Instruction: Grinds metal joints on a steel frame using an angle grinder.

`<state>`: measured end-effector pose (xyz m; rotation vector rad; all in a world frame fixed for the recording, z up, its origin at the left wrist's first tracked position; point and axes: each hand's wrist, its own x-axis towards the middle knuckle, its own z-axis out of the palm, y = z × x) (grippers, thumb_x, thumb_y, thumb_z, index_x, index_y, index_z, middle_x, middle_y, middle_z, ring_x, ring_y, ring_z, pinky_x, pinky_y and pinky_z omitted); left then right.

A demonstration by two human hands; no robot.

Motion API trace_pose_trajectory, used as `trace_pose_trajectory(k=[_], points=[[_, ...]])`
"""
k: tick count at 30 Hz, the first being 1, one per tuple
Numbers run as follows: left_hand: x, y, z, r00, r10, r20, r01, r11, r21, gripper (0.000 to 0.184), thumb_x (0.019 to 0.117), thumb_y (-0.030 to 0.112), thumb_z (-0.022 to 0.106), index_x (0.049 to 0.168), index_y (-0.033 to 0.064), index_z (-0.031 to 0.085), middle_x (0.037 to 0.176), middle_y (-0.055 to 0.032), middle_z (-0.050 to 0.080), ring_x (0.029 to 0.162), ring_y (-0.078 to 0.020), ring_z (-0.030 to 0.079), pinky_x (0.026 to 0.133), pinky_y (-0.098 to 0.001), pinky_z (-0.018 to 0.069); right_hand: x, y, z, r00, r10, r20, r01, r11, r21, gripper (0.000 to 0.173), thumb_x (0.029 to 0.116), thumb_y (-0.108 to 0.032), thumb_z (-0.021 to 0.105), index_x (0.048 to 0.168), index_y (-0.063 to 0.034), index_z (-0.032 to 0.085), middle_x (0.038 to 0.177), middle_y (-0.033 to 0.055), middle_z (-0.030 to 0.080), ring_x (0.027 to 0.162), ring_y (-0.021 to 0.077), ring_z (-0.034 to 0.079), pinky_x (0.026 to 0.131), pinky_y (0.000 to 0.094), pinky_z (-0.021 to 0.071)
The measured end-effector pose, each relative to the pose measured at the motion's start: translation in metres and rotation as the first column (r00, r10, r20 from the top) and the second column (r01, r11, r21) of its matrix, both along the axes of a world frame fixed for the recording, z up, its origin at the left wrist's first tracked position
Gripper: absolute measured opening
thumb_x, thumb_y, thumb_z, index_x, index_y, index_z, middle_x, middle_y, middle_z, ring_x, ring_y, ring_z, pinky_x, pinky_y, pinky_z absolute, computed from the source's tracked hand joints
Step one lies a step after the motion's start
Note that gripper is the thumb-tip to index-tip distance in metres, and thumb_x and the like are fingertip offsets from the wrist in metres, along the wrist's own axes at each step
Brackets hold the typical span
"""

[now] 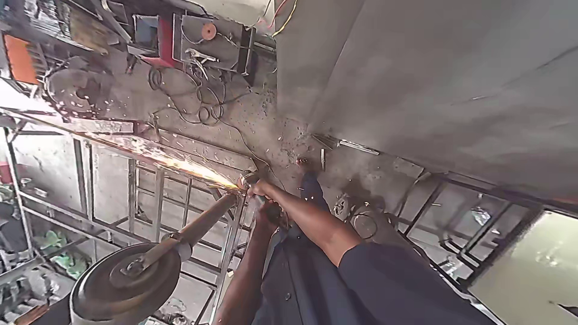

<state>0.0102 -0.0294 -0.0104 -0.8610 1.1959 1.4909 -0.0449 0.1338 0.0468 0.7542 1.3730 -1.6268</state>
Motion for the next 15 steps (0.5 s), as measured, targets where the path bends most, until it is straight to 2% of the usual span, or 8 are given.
trace_pose_trajectory(k=[3,5,7,9,11,13,14,15], points=[[-0.001,-0.009,0.003,0.999,-0.032,-0.022,0.032,0.999,0.005,0.023,0.1006,0.023,0.039,0.098,0.0063,0.054,0.07,-0.0088,0.063,0.054,-0.0194,0.062,0.048,-0.0338,0.055,0.001,0.004,0.026,0.999,-0.011,0.053,0.012,1.0,-0.02,0.018,0.0979,-0.013,0.063,0.115,-0.0063,0.061,0.085,0.0017,0.051,0.067,0.005,0.044,0.061,0.0209,0.0387],[-0.004,-0.002,-0.002,0.997,-0.075,-0.016,0.075,0.997,-0.03,0.031,0.1061,0.028,0.033,0.099,0.0064,0.054,0.068,-0.009,0.063,0.052,-0.0195,0.061,0.046,-0.0337,0.0538,0.0,0.005,0.009,0.998,-0.021,0.061,0.021,1.0,-0.003,0.022,0.0958,-0.01,0.063,0.117,-0.006,0.061,0.085,0.0021,0.052,0.065,0.0059,0.043,0.059,0.0218,0.0379],[0.002,0.003,-0.011,0.999,-0.04,0.013,0.04,0.999,-0.032,0.032,0.1055,0.028,0.033,0.098,0.0059,0.055,0.067,-0.0101,0.063,0.05,-0.0206,0.062,0.043,-0.0346,0.0536,0.007,0.002,-0.014,1.0,-0.015,-0.014,0.015,1.0,-0.012,0.015,0.0954,-0.006,0.062,0.11,-0.0049,0.062,0.083,0.0017,0.052,0.064,0.0068,0.044,0.06,0.0227,0.0404],[0.007,0.003,-0.012,0.998,-0.054,0.02,0.054,0.998,-0.017,0.028,0.1045,0.025,0.033,0.099,0.0062,0.053,0.069,-0.0096,0.063,0.052,-0.0205,0.062,0.045,-0.035,0.0539,0.016,0.0,-0.016,0.997,-0.069,-0.016,0.069,0.998,-0.013,0.016,0.0963,-0.007,0.062,0.111,-0.0042,0.065,0.085,0.0026,0.054,0.065,0.0077,0.045,0.062,0.0246,0.041],[0.008,-0.002,-0.008,0.985,-0.173,0.001,0.172,0.983,-0.057,0.024,0.1064,0.022,0.035,0.102,0.006,0.053,0.072,-0.009,0.062,0.055,-0.0192,0.061,0.048,-0.0335,0.0537,0.025,0.0,0.003,0.979,-0.2,0.031,0.2,0.98,-0.02,0.021,0.0939,-0.007,0.065,0.114,-0.0029,0.063,0.092,0.0048,0.057,0.072,0.0092,0.048,0.07,0.0264,0.0439],[0.007,-0.014,-0.002,0.954,-0.29,-0.076,0.285,0.956,-0.069,0.014,0.101,0.013,0.047,0.11,0.0026,0.051,0.076,-0.0113,0.063,0.059,-0.0211,0.063,0.052,-0.0358,0.0557,0.05,-0.018,-0.019,0.918,-0.391,-0.064,0.387,0.92,-0.069,0.021,0.0964,-0.01,0.067,0.113,0.0012,0.062,0.09,0.007,0.058,0.071,0.0088,0.051,0.067,0.0251,0.0467],[0.007,-0.019,-0.001,0.924,-0.355,-0.138,0.35,0.935,-0.061,0.024,0.0946,0.009,0.056,0.116,0.0017,0.049,0.078,-0.012,0.064,0.061,-0.0221,0.064,0.054,-0.0373,0.057,0.071,-0.036,-0.049,0.846,-0.511,-0.151,0.503,0.86,-0.087,0.021,0.0969,-0.013,0.067,0.11,0.0038,0.064,0.086,0.0079,0.059,0.068,0.008,0.051,0.063,0.0245,0.0461],[0.007,-0.023,0.0,0.883,-0.428,-0.195,0.424,0.904,-0.064,0.044,0.0873,0.008,0.064,0.126,0.0008,0.044,0.082,-0.014,0.064,0.064,-0.0244,0.066,0.056,-0.0398,0.0585,0.095,-0.054,-0.075,0.761,-0.616,-0.205,0.61,0.786,-0.101,0.023,0.1014,-0.014,0.063,0.109,0.0072,0.065,0.082,0.008,0.058,0.066,0.0069,0.049,0.06,0.0229,0.0439]])
